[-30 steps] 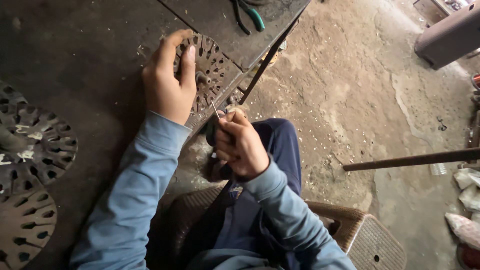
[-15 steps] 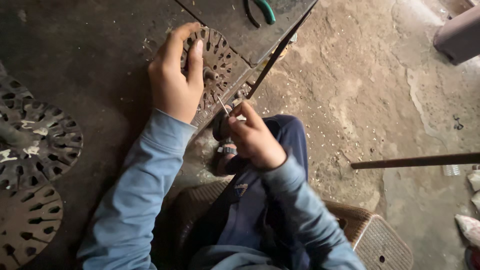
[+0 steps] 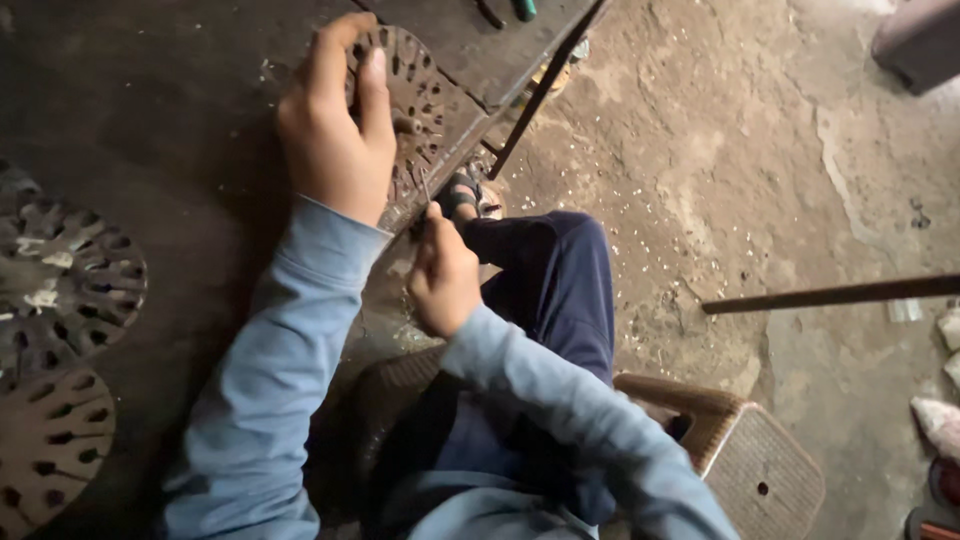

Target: The person uses a small metal tool to scrape and clean the surface of a circular, perforated metal part. They repeatedly scrape away debris from the holes and edges of the object, which rests on a metal workbench.

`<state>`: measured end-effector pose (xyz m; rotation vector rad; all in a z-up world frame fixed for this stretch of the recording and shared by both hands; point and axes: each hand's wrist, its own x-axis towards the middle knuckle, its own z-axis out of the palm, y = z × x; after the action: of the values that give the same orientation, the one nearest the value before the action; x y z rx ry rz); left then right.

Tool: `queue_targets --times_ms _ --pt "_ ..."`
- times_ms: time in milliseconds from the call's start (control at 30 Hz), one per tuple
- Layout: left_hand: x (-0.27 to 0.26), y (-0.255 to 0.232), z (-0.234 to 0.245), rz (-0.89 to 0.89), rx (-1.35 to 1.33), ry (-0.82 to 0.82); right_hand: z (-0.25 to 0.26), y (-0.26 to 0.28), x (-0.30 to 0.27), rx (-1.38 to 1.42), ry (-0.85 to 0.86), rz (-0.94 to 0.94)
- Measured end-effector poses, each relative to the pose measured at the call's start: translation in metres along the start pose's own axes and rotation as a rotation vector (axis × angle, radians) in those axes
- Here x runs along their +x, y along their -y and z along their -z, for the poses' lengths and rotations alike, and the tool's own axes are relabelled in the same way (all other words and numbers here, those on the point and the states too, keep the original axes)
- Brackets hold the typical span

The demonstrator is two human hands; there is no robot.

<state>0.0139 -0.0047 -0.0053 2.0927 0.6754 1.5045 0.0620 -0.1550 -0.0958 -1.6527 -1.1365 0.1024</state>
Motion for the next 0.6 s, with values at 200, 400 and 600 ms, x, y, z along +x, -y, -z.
queue_targets --times_ms 200,400,600 --pt "-0.007 -0.004 0.000 -0.052 -0.019 -0.077 0.021 0.005 0.004 -0.002 0.080 -0.151" --pt "-0.008 -0.002 0.001 -0.021 -0.033 -0.079 0.067 0.005 0.047 -0.126 0.362 -0.013" --pt "-0.010 -0.003 0.003 -0.011 -0.027 -0.078 0.075 0.004 0.080 0.092 0.411 0.439"
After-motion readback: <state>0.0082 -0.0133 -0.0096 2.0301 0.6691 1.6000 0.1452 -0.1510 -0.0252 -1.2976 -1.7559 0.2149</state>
